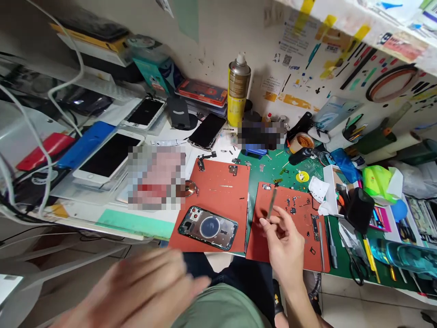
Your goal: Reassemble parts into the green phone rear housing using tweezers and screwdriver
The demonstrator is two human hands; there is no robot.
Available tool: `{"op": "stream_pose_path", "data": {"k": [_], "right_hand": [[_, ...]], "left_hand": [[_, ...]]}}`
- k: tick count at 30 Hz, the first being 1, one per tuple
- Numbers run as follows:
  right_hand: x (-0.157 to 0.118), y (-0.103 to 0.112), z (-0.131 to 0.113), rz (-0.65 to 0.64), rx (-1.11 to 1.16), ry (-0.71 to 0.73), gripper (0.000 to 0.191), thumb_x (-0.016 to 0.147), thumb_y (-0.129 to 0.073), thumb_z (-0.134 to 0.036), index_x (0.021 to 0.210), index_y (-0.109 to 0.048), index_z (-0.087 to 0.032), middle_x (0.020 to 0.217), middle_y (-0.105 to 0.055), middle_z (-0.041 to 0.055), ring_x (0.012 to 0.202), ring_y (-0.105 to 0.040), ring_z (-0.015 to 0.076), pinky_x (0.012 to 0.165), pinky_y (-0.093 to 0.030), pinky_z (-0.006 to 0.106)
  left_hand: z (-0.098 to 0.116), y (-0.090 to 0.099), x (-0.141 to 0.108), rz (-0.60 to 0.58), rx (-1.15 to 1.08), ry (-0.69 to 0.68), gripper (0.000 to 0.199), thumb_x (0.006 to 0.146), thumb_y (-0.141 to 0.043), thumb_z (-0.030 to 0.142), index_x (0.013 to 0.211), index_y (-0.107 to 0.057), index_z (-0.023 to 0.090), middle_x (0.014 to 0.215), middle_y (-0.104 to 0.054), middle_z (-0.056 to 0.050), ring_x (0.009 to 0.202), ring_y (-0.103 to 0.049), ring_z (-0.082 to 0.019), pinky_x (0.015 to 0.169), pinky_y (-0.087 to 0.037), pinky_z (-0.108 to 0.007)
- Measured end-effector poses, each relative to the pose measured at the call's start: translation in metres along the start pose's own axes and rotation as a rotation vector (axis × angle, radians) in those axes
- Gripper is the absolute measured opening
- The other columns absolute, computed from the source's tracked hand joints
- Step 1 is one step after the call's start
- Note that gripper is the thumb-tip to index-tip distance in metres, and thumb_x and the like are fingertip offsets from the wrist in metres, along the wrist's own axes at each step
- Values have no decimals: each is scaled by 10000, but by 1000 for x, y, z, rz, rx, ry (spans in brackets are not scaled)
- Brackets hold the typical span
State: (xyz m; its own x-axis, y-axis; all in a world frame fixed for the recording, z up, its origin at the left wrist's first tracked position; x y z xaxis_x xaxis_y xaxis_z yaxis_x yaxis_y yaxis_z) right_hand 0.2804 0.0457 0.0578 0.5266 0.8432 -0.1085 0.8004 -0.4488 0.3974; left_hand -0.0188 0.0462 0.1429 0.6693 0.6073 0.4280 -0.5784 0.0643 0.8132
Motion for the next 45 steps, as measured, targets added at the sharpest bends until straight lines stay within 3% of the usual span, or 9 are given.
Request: {"op": "stream_pose_path", "data": {"k": [3, 8, 11, 14, 22, 30, 34, 40, 45], "right_hand": [[-3, -3, -7, 30, 68, 4, 392, 897, -884, -551, 1022, -837, -183, 821, -822, 70, 685, -777, 220, 600, -659, 313], [-5, -15, -10, 99, 162, 112, 218, 956, -869, -395, 1049, -858, -198, 1037, -868, 97, 822, -860, 244, 780, -756, 360], [-4, -23, -7, 128, 186, 165, 157, 968, -861, -329, 1038, -855, -190, 1045, -874, 107, 882, -875, 263, 836, -765, 382], [-3, -30, -2, 150, 180, 177, 142, 967, -862, -304, 1040, -847, -182, 1036, -880, 117, 900, -882, 277, 835, -767, 386], [7, -39, -11, 103, -14, 314, 100, 975, -831, -186, 1063, -855, -226, 1041, -890, 71, 912, -887, 264, 897, -754, 372], [18, -50, -20, -84, -42, 490, 360, 972, -769, -39, 1240, -808, -277, 1168, -876, 54, 1048, -868, 258, 957, -744, 429], [19, -53, -25, -141, -57, 545, 411, 971, -748, 6, 1273, -785, -270, 1188, -868, 67, 1078, -857, 249, 969, -738, 430], [19, -58, -32, -164, -80, 611, 412, 968, -736, 24, 1271, -777, -251, 1149, -869, 85, 1064, -861, 264, 926, -751, 435], [17, -58, -34, -164, -77, 686, 392, 963, -720, 52, 1259, -773, -200, 1139, -865, 112, 1070, -860, 264, 897, -757, 417]], "left_hand": [[-22, -34, 36, -13, 79, -5, 219, 1122, -498, 107, 1199, -697, 156, 1030, -783, -76, 883, -743, -246, 788, -639, -411], [-53, -83, 42, -142, 118, 28, 389, 1078, -513, 56, 1449, -615, 114, 1250, -784, -117, 1090, -743, -298, 968, -635, -480], [-59, -100, 44, -218, 109, 66, 519, 1043, -500, 25, 1549, -553, 130, 1340, -760, -131, 1220, -716, -316, 1093, -585, -519], [-65, -108, 53, -254, 90, 101, 574, 1011, -479, 2, 1566, -545, 134, 1344, -750, -132, 1233, -707, -321, 1117, -559, -526], [-65, -105, 66, -230, 103, 69, 542, 1034, -402, 0, 1531, -586, 115, 1336, -757, -112, 1236, -695, -300, 1157, -506, -480], [-69, -113, 65, -246, 17, 118, 575, 1014, -414, 6, 1548, -583, 132, 1277, -744, -101, 1119, -670, -286, 1085, -506, -472], [-67, -115, 60, -238, 19, 105, 613, 989, -417, -34, 1564, -575, 102, 1325, -740, -118, 1206, -650, -289, 1154, -460, -466], [-70, -101, 44, -222, -20, 127, 632, 1049, -407, -51, 1660, -494, 86, 1464, -713, -140, 1359, -622, -294, 1219, -420, -452], [-78, -80, 25, -148, 38, 146, 530, 1138, -571, 133, 1666, -525, 128, 1483, -739, -125, 1341, -678, -292, 1182, -483, -441]]}}
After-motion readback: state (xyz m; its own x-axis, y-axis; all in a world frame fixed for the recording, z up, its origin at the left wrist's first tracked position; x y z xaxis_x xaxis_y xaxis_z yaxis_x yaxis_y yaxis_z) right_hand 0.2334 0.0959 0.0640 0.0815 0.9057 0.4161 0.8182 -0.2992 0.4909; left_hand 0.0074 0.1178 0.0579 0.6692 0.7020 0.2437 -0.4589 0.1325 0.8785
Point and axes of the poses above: each hand's wrist, its own x-axis towards the middle knuckle, its own y-axis out of the back of the hand, z = x × y, the point moved 7 cm from there along x, towards the middle knuckle
